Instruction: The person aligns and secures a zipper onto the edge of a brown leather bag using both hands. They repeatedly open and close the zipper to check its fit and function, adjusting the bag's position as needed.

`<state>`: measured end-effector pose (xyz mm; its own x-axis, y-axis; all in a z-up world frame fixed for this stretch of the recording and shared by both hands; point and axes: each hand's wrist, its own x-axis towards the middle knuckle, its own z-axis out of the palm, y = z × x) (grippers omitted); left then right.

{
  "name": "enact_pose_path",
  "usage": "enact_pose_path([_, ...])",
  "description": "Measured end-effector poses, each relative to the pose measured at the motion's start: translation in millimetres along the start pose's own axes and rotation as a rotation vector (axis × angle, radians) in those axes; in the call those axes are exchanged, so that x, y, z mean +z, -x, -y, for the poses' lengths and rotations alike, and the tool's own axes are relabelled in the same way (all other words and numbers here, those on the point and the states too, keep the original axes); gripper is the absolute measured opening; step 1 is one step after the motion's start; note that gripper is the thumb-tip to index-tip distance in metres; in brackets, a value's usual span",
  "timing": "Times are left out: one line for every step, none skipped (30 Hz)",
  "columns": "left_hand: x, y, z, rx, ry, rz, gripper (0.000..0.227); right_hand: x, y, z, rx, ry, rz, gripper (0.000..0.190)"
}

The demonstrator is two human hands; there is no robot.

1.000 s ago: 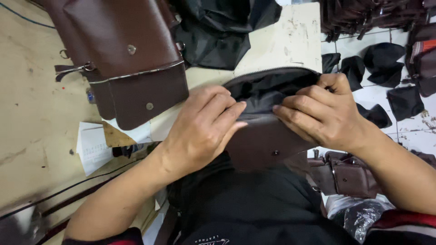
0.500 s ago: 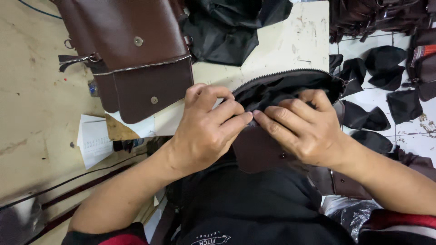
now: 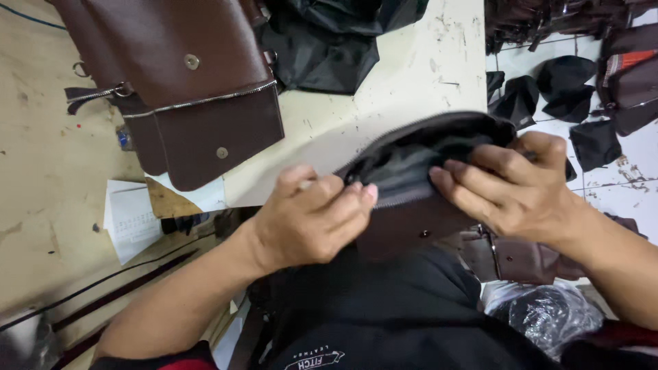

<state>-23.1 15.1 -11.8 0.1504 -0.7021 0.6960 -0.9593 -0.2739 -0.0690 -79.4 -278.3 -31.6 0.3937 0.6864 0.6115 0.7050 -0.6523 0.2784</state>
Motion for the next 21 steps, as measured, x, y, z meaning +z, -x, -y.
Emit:
enact_pose_path([0,-3,-2,-0.003,0.004,-0.003,0.014,-2,1,0,-0.001,-0.001,0.006,0.014])
enact_pose_path([1,-6,-4,-0.006,-0.030,0.005,0.013,-5,2,0,0.019,0.001,0.030,0.012])
enact_pose_path([3,-9,-5,-0.003,-0.063,0.010,0.012,-8,4,0,0.039,0.010,0.055,0.012])
enact_pose_path([2,-11,-8,-0.001,-0.058,0.002,0.012,-6,6,6,0.039,0.017,0.061,0.012])
enact_pose_path([0,-13,-10,-0.012,-0.074,0.055,0.007,-2,6,11,0.090,0.005,0.053,0.005])
enact_pose_path([-2,-15,-12,-0.022,-0.090,0.108,0.010,2,6,16,0.142,-0.006,0.044,0.010])
enact_pose_path([0,-17,-15,-0.021,-0.085,0.111,0.010,-2,-8,22,0.147,-0.007,0.046,0.010])
enact_pose_path([3,-19,-19,-0.008,-0.086,0.095,0.015,-6,-22,28,0.107,-0.048,0.095,0.005])
enact_pose_path([5,-21,-20,0.011,-0.091,0.076,0.024,-8,-36,33,0.065,-0.084,0.138,0.019])
enact_pose_path([7,-18,-18,0.018,-0.090,0.077,0.024,-7,-37,31,0.070,-0.080,0.135,0.019])
enact_pose_path([8,-14,-19,0.033,-0.087,0.070,0.024,-5,-38,30,0.041,-0.052,0.126,0.014])
enact_pose_path([9,-10,-19,0.049,-0.083,0.064,0.024,-4,-38,29,0.012,-0.024,0.116,0.011])
enact_pose_path([7,-8,-19,0.051,-0.083,0.065,0.024,-4,-29,28,0.014,-0.023,0.115,0.011])
enact_pose_path([6,-6,-19,0.066,-0.089,0.078,0.022,-4,-20,27,-0.013,-0.010,0.115,0.013])
enact_pose_path([5,-5,-19,0.079,-0.095,0.089,0.020,-5,-11,25,-0.041,0.003,0.116,0.018])
enact_pose_path([4,-3,-19,0.080,-0.095,0.088,0.020,-4,6,22,-0.042,0.005,0.117,0.018])
enact_pose_path([4,0,-18,0.070,-0.109,0.087,0.017,-3,24,18,-0.011,0.033,0.071,0.016])
enact_pose_path([5,2,-18,0.061,-0.123,0.085,0.016,-2,42,15,0.019,0.061,0.024,0.017])
enact_pose_path([5,1,-17,0.058,-0.118,0.083,0.016,-9,50,10,0.020,0.061,0.031,0.017])
enact_pose_path([5,-1,-16,0.050,-0.117,0.062,0.016,-15,58,5,0.028,0.080,0.068,0.012])
enact_pose_path([7,-3,-13,0.048,-0.120,0.037,0.021,-21,66,-1,0.035,0.106,0.102,0.011])
